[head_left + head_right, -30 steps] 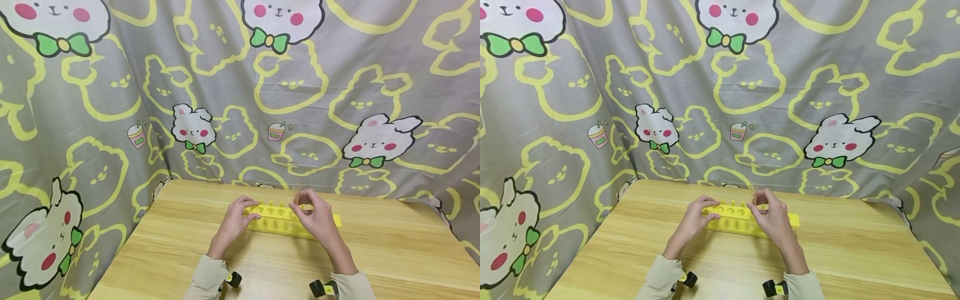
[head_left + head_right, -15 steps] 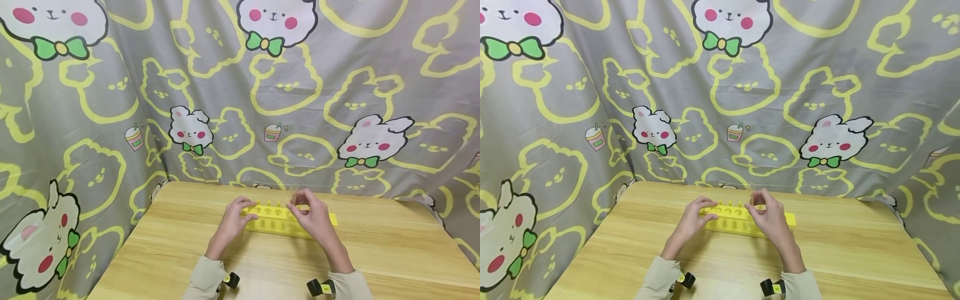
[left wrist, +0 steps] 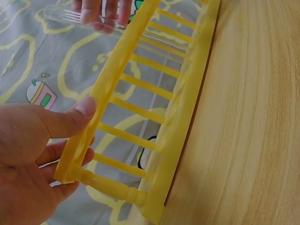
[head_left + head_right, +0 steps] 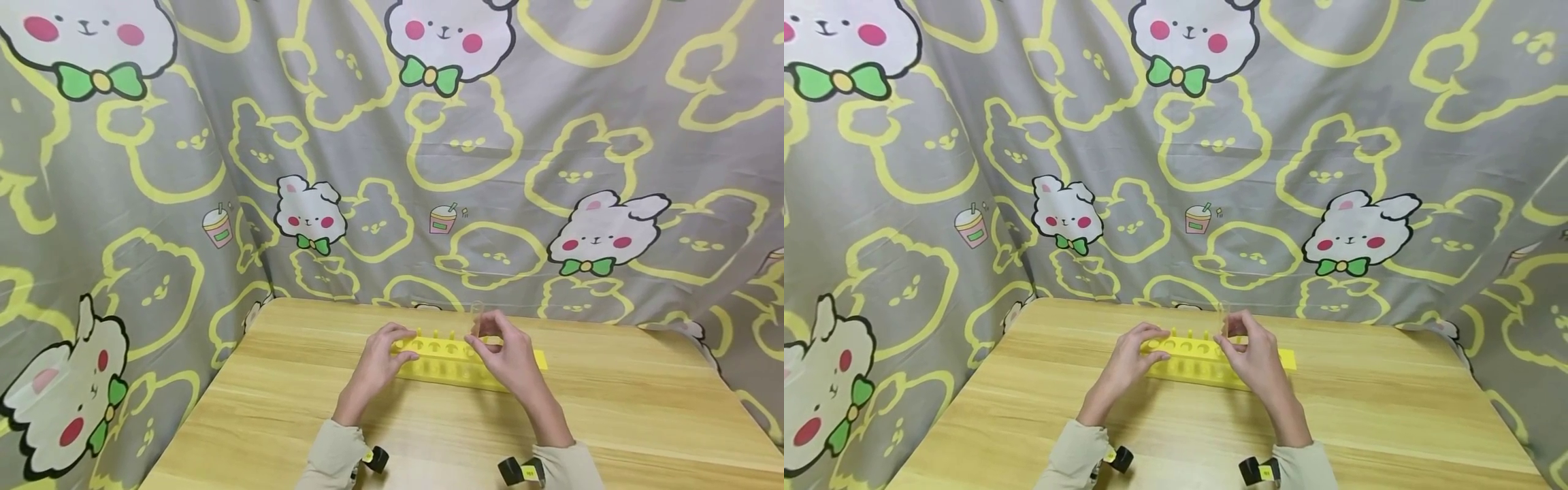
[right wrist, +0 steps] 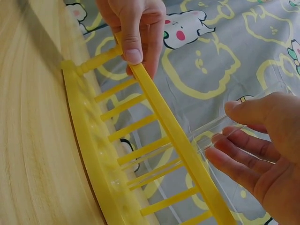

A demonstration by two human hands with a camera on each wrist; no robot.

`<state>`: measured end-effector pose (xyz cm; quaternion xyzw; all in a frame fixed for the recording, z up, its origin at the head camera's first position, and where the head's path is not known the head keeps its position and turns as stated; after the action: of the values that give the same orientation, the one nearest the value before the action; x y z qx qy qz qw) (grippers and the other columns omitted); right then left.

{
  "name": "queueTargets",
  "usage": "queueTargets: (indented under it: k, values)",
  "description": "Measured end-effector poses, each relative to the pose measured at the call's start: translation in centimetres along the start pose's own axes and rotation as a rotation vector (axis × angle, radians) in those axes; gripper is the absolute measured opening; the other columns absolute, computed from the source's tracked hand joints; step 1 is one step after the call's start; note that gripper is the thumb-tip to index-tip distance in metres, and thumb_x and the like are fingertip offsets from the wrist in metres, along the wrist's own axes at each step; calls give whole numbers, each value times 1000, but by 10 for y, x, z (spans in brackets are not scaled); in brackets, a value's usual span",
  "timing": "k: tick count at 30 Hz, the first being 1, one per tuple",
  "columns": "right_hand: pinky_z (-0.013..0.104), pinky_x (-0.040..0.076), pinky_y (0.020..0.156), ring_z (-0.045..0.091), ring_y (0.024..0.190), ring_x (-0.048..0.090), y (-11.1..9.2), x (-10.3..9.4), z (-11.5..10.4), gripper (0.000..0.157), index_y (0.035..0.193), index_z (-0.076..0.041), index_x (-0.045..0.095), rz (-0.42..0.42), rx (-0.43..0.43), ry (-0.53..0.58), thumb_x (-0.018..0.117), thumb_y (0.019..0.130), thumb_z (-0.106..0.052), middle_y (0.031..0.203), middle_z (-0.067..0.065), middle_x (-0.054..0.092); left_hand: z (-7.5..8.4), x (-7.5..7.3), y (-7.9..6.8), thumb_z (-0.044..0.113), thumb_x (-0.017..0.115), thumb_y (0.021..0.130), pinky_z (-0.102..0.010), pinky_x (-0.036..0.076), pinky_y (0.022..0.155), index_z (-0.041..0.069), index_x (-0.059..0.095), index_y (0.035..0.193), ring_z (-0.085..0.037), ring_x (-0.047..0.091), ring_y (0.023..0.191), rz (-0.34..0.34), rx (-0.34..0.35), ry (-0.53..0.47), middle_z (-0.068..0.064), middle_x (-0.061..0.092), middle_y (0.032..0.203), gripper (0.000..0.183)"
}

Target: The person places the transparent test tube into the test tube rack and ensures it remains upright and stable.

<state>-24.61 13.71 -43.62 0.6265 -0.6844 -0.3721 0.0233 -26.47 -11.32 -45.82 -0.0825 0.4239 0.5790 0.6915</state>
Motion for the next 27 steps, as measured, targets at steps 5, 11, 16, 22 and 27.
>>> queueTargets:
  k: [5,11,16,22,27]
  values:
    - [22,61,69,20,91,72,-2,-2,1,28,108,-8,63,5,6,-10,82,88,-4,93,-1,69,1,1,1,15,81,88,-43,54,100,3,73,123,-29,64,115,-11,3,9,-9,67,121,38]
    - [22,61,70,21,92,72,-2,-5,3,28,108,-8,64,20,9,-21,83,88,-10,94,1,70,0,3,4,16,82,87,-40,55,99,4,74,122,-27,64,115,-16,18,17,-7,67,120,38]
    - [23,61,73,19,94,70,0,-6,4,29,113,-11,65,25,23,-34,82,91,-19,97,1,70,-2,-1,6,15,84,86,-42,54,101,3,75,119,-28,65,114,21,56,8,-8,68,119,37]
    - [33,62,79,19,100,69,3,-9,6,27,119,-13,67,10,20,-21,76,96,-24,105,0,71,-9,-13,1,18,79,92,-47,52,102,2,73,122,-29,63,117,70,24,-15,-8,67,122,34]
    - [49,60,88,24,110,67,1,-13,9,26,125,-8,66,-33,-15,-37,59,107,-25,117,5,71,-20,-24,-7,20,73,97,-49,51,104,1,72,124,-31,62,122,105,7,-19,-11,66,127,33]
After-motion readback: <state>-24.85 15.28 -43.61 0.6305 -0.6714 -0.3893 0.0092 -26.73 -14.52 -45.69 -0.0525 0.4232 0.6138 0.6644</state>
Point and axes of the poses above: each hand's wrist, its own y-axis towards the middle knuckle, its own x-axis out of the palm, z = x × y, the point moved 2 cm from there along y, towards the middle knuckle
